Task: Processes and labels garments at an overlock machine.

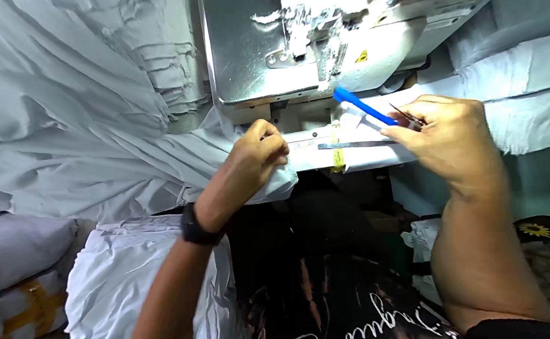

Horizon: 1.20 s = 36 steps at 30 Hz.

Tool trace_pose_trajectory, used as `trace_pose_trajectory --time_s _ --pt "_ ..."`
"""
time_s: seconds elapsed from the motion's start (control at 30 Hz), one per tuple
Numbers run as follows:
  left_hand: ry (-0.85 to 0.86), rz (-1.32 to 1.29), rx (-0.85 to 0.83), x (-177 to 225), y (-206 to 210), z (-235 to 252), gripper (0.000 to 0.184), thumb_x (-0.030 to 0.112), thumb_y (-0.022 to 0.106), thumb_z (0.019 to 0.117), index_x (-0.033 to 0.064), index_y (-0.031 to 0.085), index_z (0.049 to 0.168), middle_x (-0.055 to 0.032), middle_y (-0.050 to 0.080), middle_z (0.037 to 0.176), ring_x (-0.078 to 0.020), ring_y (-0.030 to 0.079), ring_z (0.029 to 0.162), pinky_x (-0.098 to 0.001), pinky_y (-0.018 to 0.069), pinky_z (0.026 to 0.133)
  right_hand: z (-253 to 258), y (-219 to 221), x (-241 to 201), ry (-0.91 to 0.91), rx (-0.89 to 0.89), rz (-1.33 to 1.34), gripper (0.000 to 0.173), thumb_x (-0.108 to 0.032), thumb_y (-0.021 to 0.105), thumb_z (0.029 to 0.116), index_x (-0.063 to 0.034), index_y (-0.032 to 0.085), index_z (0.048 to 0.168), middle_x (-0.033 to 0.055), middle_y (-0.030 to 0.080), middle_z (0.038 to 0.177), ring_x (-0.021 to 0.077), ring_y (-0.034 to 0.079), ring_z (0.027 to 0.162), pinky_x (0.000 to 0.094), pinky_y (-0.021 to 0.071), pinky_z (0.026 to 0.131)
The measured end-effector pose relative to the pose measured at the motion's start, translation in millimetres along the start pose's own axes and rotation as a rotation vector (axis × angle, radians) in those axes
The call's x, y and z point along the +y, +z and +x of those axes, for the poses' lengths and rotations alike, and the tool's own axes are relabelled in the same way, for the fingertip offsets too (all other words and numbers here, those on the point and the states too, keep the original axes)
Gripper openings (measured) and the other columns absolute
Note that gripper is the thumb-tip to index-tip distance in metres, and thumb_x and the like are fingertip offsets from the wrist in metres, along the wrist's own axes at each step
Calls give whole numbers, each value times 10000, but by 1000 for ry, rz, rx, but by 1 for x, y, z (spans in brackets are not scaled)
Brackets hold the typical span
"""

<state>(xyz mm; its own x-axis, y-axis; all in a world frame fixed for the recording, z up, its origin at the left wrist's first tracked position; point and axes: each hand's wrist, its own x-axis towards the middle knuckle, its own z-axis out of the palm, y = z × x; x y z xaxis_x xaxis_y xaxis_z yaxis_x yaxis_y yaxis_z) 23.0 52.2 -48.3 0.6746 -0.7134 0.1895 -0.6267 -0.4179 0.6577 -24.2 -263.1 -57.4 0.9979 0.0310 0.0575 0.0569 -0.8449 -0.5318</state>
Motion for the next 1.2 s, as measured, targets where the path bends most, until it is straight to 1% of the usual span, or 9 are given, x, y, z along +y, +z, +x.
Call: trace_pose_trajectory --time_s 0.13,0.2,0.33,0.43,0.6,0.73,0.9,1.07,1.2 --pt "42 256 -234 18 -44 -2 145 -51 751 850 -19 666 963 -154 603 902 -272 637 764 -378 535 663 13 -11 9 210 -100 -153 196 -37 694 956 102 716 1092 360 641 1114 574 602 1052 760 411 859" --pt "2 333 -307 24 -56 -1 67 -22 709 904 18 717 957 -126 595 863 -264 625 692 -395 525 590 9 -3 -12 51 65 -102 247 -90 682 974 90 708 1141 334 642 1115 505 633 1016 659 477 863" --pt "81 347 -168 31 -79 8 139 111 616 978 73 744 938 -52 562 846 -155 576 700 -280 488 580 10 44 -86 -488 281 485 211 -213 725 939 -16 730 1014 53 669 944 52 635 880 183 546 790" --pt "89 409 -81 45 -102 1 160 143 598 977 88 747 963 -20 583 875 -96 584 735 -214 499 621 24 74 -126 -681 185 548 146 -121 773 865 -4 717 932 101 654 931 120 639 734 244 542 598" --pt "-232 536 -477 6 -134 -41 30 63 728 911 77 740 935 -120 685 843 -325 698 744 -537 561 606 43 41 -158 -711 -78 621 71 -97 700 899 -39 700 858 9 633 737 60 584 647 220 478 570" --pt "-185 116 -305 -25 -219 -34 192 120 591 963 137 764 1044 23 703 1236 -91 674 1108 -300 552 964 48 32 -185 -633 -197 851 142 -89 686 937 -14 675 816 -11 569 624 -11 504 549 148 406 498" --pt "-190 -270 -62 -28 -249 -16 124 410 702 935 413 761 1045 245 738 904 112 673 793 -85 558 703 52 34 -205 -469 -111 1076 145 -30 688 923 -20 613 799 -22 522 610 -25 467 522 121 382 475" --pt "-169 184 136 -8 -259 33 44 234 677 962 262 710 952 271 668 824 177 596 719 -56 501 660 51 48 -198 -420 -72 1110 158 -87 663 976 -16 634 838 -22 537 626 -20 482 533 131 406 492" --pt "-139 407 116 15 -212 85 216 179 664 968 -25 721 1008 -72 679 883 -12 562 766 -245 475 759 44 67 -173 -292 54 1064 187 -153 589 1034 -48 669 900 -45 548 620 -29 475 489 136 416 462"
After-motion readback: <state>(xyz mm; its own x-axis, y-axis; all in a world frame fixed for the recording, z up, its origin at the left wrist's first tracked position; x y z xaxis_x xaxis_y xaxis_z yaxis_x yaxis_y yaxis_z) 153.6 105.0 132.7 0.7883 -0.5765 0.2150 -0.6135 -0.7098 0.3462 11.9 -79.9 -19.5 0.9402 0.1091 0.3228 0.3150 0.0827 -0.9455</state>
